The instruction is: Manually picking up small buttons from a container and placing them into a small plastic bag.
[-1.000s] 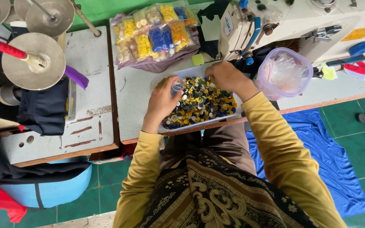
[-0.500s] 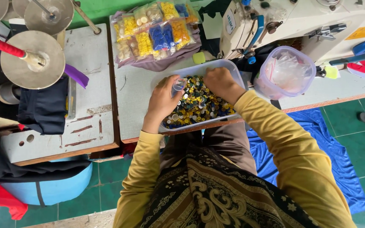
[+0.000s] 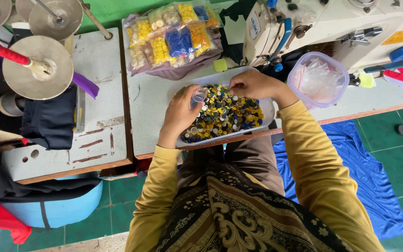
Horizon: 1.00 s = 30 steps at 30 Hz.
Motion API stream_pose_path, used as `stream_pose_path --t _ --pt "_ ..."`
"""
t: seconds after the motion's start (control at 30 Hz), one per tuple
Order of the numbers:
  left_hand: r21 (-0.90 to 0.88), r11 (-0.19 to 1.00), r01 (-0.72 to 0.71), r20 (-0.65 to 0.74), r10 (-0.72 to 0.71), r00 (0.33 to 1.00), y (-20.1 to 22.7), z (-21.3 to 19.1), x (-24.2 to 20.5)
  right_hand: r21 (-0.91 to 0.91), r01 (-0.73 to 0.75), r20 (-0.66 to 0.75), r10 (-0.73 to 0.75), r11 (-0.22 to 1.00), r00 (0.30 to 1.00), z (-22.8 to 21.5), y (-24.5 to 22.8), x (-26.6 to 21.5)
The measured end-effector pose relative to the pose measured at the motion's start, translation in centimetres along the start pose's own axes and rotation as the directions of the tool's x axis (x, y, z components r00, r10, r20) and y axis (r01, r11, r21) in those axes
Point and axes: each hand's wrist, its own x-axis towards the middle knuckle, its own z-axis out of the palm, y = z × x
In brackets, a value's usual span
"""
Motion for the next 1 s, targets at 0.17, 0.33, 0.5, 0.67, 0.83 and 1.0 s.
stream_pose_path --t 0.17,0.33,0.5,0.67,0.83,1.0 --pt "-0.002 1.0 -0.007 0.011 0.007 1.0 -0.4 0.1 0.1 -0.067 0.017 0.024 -0.015 0.998 1.0 0.7 2.2 0.2" --pt "0.002 1.0 -0.03 -0.001 0.03 1.0 -0.9 0.5 0.1 -0.012 0.022 0.016 -0.022 1.0 1.0 1.2 3.2 0.2" --pt "-0.001 0.999 -0.033 0.0 0.033 0.999 -0.8 0.4 0.1 0.067 0.074 -0.071 -0.07 0.995 0.995 1.0 1.5 -0.1" --pt "-0.005 1.0 -0.013 0.015 0.013 1.0 -1.1 0.6 0.0 0.005 0.088 -0.087 -0.087 0.996 0.992 2.0 3.0 0.6" --pt "-0.001 1.0 -0.012 0.021 0.012 1.0 -0.7 0.4 0.1 -0.036 0.067 -0.095 -0.07 0.997 0.993 3.2 5.0 1.1" --pt "0.015 0.999 -0.029 0.035 0.028 0.999 -0.2 -0.1 0.1 -0.046 0.072 -0.112 -0.077 0.996 0.991 3.1 5.0 1.0"
